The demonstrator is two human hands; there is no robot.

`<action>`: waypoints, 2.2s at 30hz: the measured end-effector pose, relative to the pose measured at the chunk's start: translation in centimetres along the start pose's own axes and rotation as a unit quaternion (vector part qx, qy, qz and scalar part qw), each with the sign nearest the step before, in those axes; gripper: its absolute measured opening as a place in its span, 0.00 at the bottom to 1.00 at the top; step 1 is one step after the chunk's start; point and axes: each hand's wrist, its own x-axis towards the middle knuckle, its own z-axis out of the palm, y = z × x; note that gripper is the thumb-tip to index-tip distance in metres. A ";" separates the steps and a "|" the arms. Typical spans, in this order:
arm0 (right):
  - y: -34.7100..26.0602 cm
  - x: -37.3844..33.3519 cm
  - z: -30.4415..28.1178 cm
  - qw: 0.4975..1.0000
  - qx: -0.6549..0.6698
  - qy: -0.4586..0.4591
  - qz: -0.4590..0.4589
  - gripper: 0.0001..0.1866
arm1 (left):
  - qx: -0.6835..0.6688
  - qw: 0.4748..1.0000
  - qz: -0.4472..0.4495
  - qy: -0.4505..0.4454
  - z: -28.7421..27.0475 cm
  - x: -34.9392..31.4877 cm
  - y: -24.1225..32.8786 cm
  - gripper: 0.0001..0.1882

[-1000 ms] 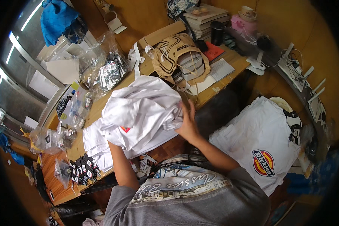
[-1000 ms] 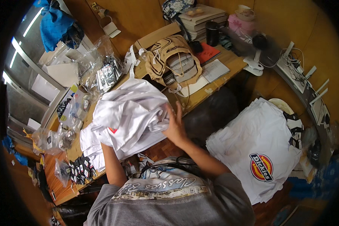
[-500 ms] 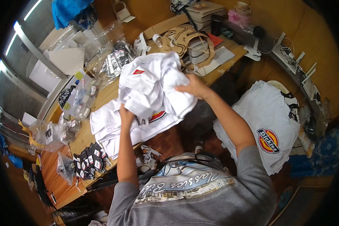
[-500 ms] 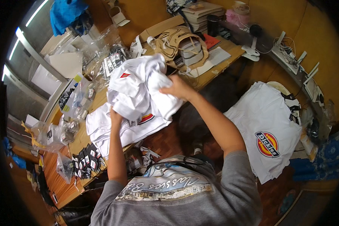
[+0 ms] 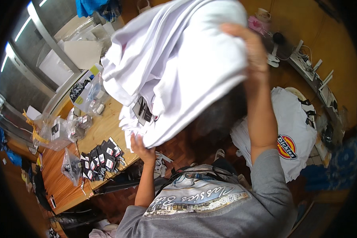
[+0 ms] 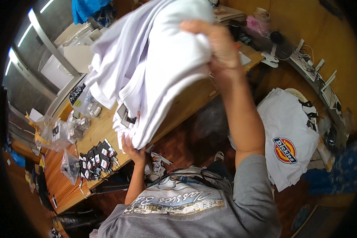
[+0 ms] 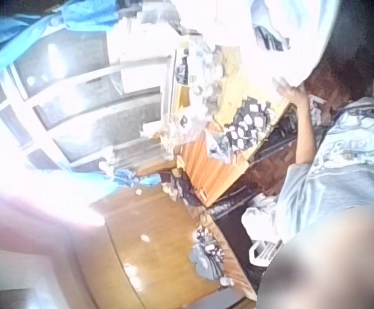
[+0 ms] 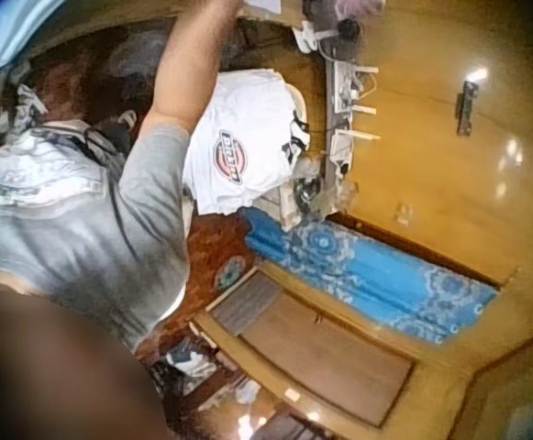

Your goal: The person repeatedly picks up white t-shirts, attaches tags to the collar area, and stacks them on a table. The person also handles plastic packaging and cardboard inserts, placing them aside or into a bag.

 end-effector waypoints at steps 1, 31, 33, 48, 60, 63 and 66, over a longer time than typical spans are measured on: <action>-1.9 -1.2 0.1 1.000 0.007 0.014 -0.012 0.18 | -0.005 0.998 -0.023 0.063 0.5 -0.1 -0.5 0.32; -24.6 -41.3 -25.4 0.604 -0.199 0.710 -0.301 0.23 | -0.345 0.837 0.424 0.013 21.3 20.1 46.6 0.18; -25.8 -40.2 -25.5 0.611 -0.167 0.698 -0.334 0.22 | -0.384 0.813 0.428 0.091 20.5 22.2 49.4 0.16; -0.2 -55.0 -47.4 0.643 -0.172 0.711 0.225 0.26 | -0.230 0.672 0.537 -0.454 34.9 -6.3 36.0 0.15; -1.9 -42.5 -47.5 0.349 -0.783 0.477 0.195 0.23 | -0.070 0.605 0.448 -0.655 36.3 -6.3 49.1 0.25; -3.4 -35.4 -49.5 0.339 -0.866 0.326 0.170 0.27 | -0.106 0.679 0.473 -0.552 38.8 -6.7 55.4 0.34; -6.5 -34.7 -58.4 0.316 -0.833 0.397 0.222 0.30 | -0.047 0.682 0.467 -0.561 40.3 -3.8 61.7 0.40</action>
